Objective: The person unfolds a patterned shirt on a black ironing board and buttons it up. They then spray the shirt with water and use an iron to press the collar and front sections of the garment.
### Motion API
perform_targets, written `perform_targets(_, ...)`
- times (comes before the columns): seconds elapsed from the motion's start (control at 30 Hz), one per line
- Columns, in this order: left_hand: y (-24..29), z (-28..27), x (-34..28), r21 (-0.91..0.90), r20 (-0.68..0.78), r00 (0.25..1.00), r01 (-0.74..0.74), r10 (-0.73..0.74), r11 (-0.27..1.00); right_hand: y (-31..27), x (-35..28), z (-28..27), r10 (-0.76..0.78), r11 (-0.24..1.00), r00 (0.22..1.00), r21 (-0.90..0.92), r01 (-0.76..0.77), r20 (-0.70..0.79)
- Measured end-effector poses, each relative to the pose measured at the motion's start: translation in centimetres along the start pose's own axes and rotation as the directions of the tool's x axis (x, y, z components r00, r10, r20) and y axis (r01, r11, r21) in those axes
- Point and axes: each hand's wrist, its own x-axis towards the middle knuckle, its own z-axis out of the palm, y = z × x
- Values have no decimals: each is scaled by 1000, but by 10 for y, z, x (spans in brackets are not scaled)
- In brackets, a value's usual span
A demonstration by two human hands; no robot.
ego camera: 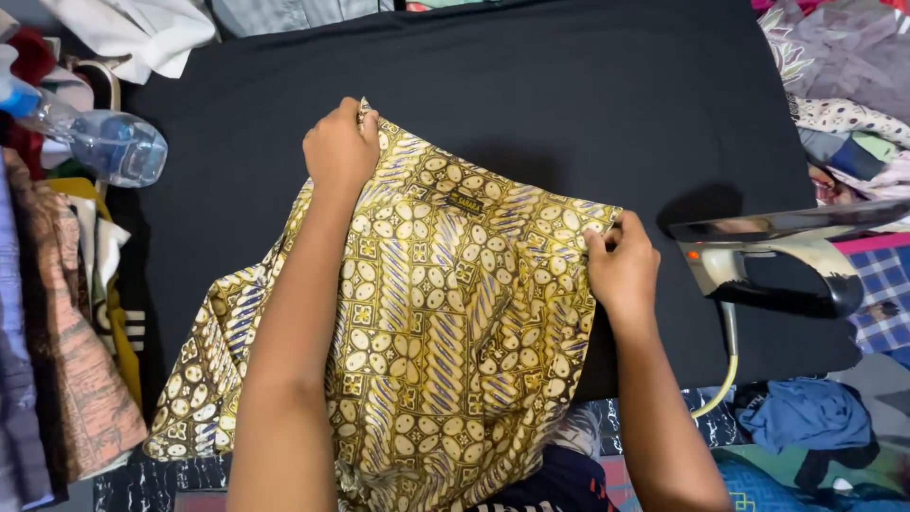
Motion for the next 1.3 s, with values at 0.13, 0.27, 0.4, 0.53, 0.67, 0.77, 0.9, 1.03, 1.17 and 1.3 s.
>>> perform_targets(0.13,0,3,-2,38,-162,985,-61,67,997,-17,-7,-13,-49,998,999,-30,49,6)
perform_targets(0.27,7,-6,-7,10,-292,953,-84,83,996,-38,-37,-26,-179,979,979,-116,167,-97)
perform_targets(0.4,15,-32,-8,-13,-336,898,-308,286,951,-49,-56,-24,-608,779,793,-170,603,26)
perform_targets(0.53,7,-35,-17,-119,-177,850,-519,497,846,-36,-46,-20,-401,756,793,-322,569,459)
perform_targets(0.67,-4,-38,-31,-64,-39,882,-471,470,880,-34,-41,-31,-292,740,785,-391,548,546)
perform_targets(0.77,-5,-49,-29,-79,284,914,-281,292,956,-34,-37,-33,-293,717,786,-419,557,544)
perform_targets(0.9,-6,-53,-26,-70,381,904,-180,193,981,-41,-37,-36,-235,736,787,-424,528,571)
perform_targets(1.03,-12,-54,-22,-181,338,912,-179,232,967,-26,-36,-35,-376,762,770,-301,573,515)
perform_targets(1.17,-47,-68,-15,-166,-130,965,-249,229,954,10,-50,-43,-590,754,739,-107,648,326)
perform_targets(1.3,-113,-99,0,-262,-705,677,31,-213,965,33,-79,-53,-644,765,764,52,642,39)
